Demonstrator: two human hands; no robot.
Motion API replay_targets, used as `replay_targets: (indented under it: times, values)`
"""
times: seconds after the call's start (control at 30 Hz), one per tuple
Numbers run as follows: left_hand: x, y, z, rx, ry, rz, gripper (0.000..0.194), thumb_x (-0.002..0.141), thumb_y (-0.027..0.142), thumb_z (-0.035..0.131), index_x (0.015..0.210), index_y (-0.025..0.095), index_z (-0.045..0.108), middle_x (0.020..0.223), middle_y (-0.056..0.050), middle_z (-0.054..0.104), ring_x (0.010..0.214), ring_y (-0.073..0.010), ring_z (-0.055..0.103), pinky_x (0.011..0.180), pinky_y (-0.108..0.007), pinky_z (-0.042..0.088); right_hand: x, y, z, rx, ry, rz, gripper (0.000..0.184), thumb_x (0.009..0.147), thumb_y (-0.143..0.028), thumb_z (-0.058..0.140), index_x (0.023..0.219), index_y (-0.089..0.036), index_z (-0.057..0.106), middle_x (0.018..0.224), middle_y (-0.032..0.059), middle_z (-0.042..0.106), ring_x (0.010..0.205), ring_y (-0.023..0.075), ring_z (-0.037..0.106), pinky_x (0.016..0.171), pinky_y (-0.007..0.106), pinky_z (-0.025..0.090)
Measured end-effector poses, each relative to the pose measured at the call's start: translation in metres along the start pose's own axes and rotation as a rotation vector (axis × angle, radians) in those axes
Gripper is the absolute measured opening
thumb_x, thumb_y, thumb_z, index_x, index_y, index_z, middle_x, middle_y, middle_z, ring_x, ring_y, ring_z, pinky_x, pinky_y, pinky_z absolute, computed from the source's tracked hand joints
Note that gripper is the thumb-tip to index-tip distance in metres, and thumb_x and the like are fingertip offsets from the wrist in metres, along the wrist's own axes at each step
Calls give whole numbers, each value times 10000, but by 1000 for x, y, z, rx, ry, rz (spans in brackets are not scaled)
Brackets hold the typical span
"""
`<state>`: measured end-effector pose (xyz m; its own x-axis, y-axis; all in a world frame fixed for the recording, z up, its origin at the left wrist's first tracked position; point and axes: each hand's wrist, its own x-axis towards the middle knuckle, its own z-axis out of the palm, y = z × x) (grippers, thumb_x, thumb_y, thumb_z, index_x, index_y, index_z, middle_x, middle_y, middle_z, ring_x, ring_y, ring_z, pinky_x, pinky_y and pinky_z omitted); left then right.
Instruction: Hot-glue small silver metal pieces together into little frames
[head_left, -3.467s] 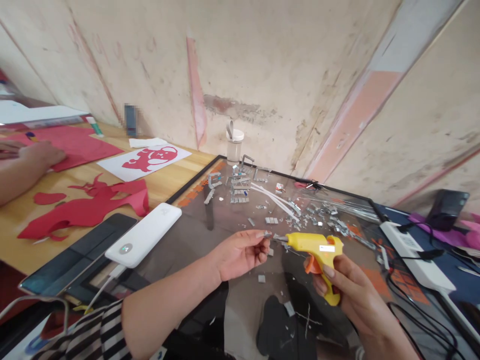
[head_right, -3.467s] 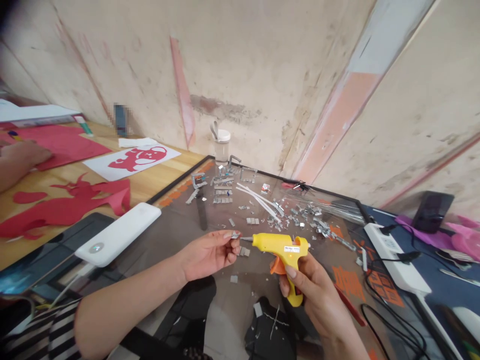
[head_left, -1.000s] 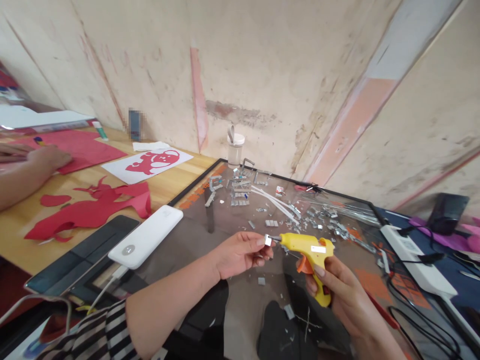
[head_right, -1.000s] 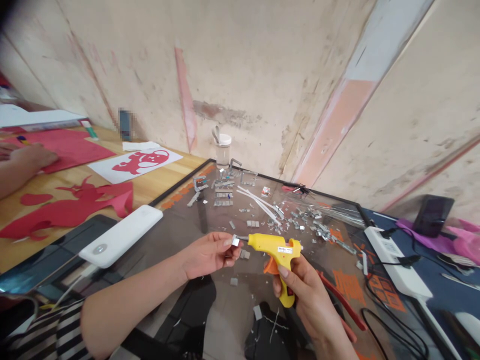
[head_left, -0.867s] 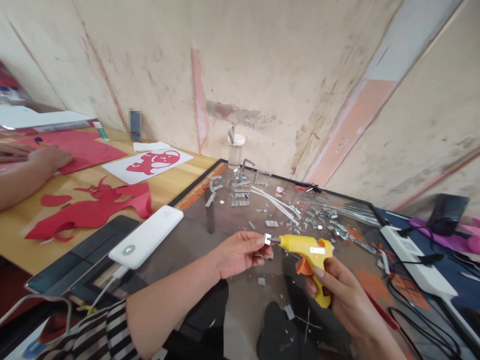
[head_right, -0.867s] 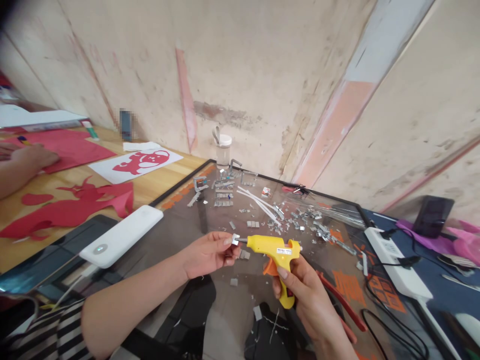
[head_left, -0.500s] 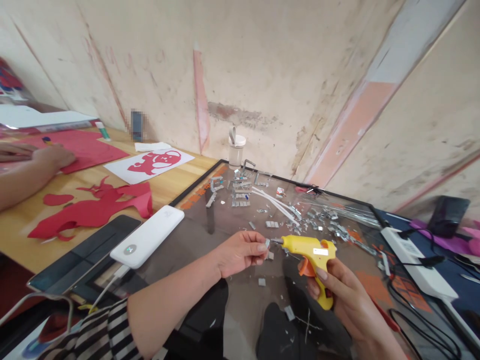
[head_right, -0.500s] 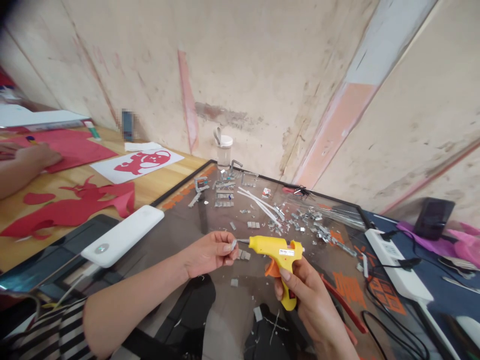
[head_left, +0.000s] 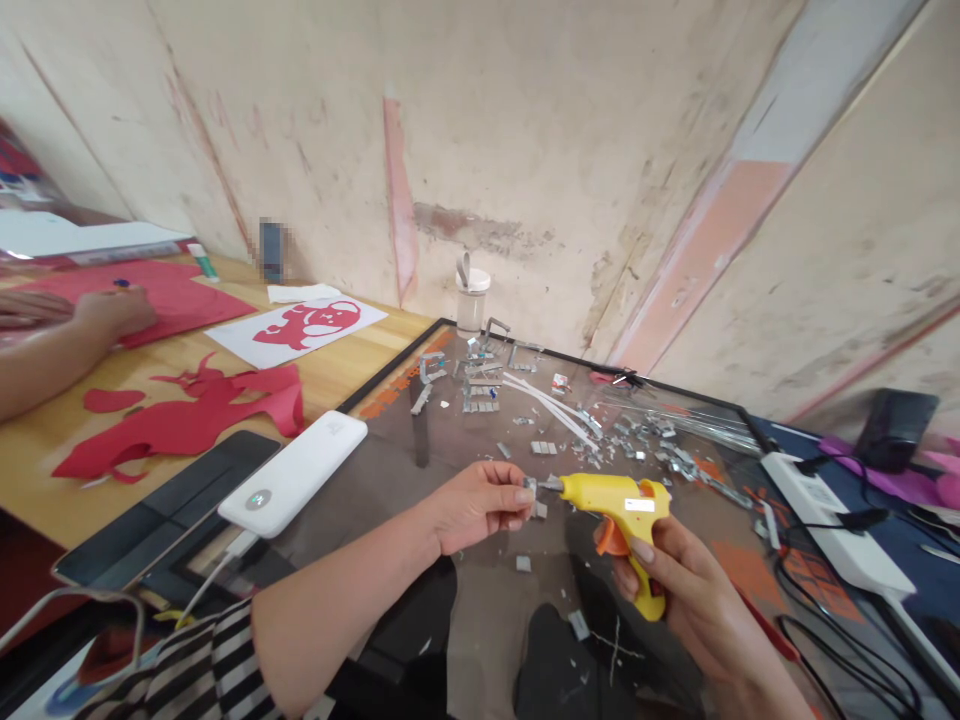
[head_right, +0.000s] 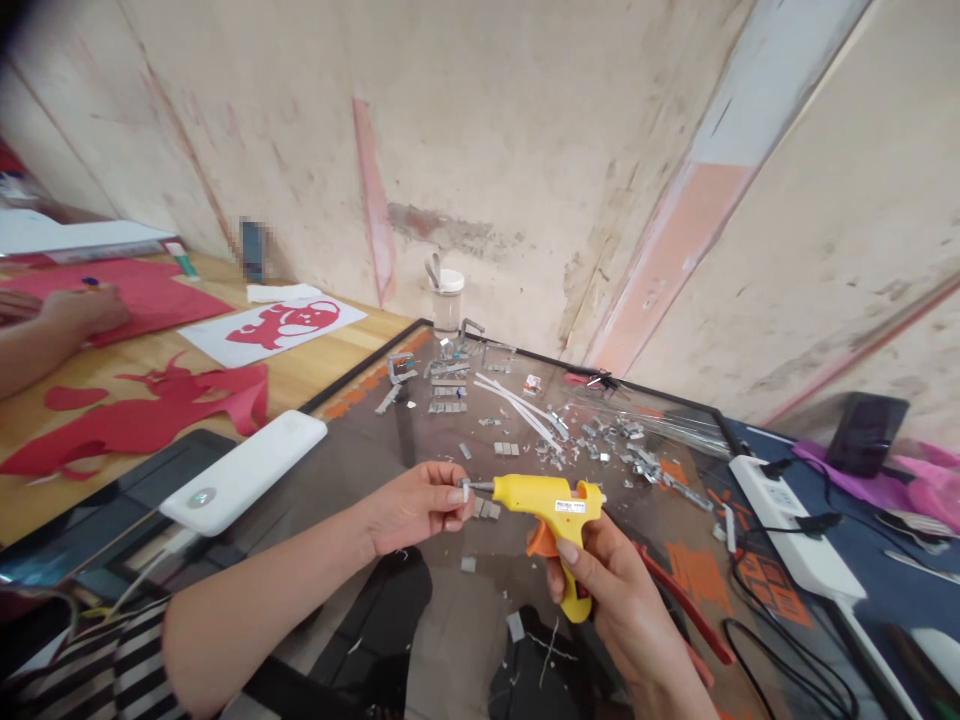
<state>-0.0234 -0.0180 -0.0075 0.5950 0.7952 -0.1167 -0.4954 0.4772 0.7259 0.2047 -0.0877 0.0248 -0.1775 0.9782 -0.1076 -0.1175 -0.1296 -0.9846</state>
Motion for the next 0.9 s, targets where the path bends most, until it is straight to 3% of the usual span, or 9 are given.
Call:
replay_targets:
  times: [0.13,0.47,0.63,0.9]
  values:
    - [0,1,2,60,40,8,290,512,212,840,628,105,597,543,-34,615,493,-85,532,489,-198,348,1,0,1,2,16,-6,224,792,-357,642,908,-175,585,804,48,611,554,91,472,533,232,377]
    - [-2,6,2,46,29,61,268,625,316,786,663,94,642,620,-72,653,551,-99,559,515,-203,377,2,2,-2,-8,11,-4,224,798,-353,634,918,-167,597,737,28,593,553,94,475,529,222,381]
    - [-3,7,3,47,32,52,272,626,313,786,631,98,618,592,-59,633,532,-95,540,504,-204,358,2,2,-1,-4,22,0,212,796,-335,640,924,-177,578,806,40,611,558,95,482,531,225,389]
    - [-4,10,6,79,19,56,281,623,321,781,621,94,617,601,-68,626,560,-107,546,508,-208,353,3,1,-2,-8,26,-7,232,791,-350,641,922,-167,585,704,20,575,551,106,468,525,231,368]
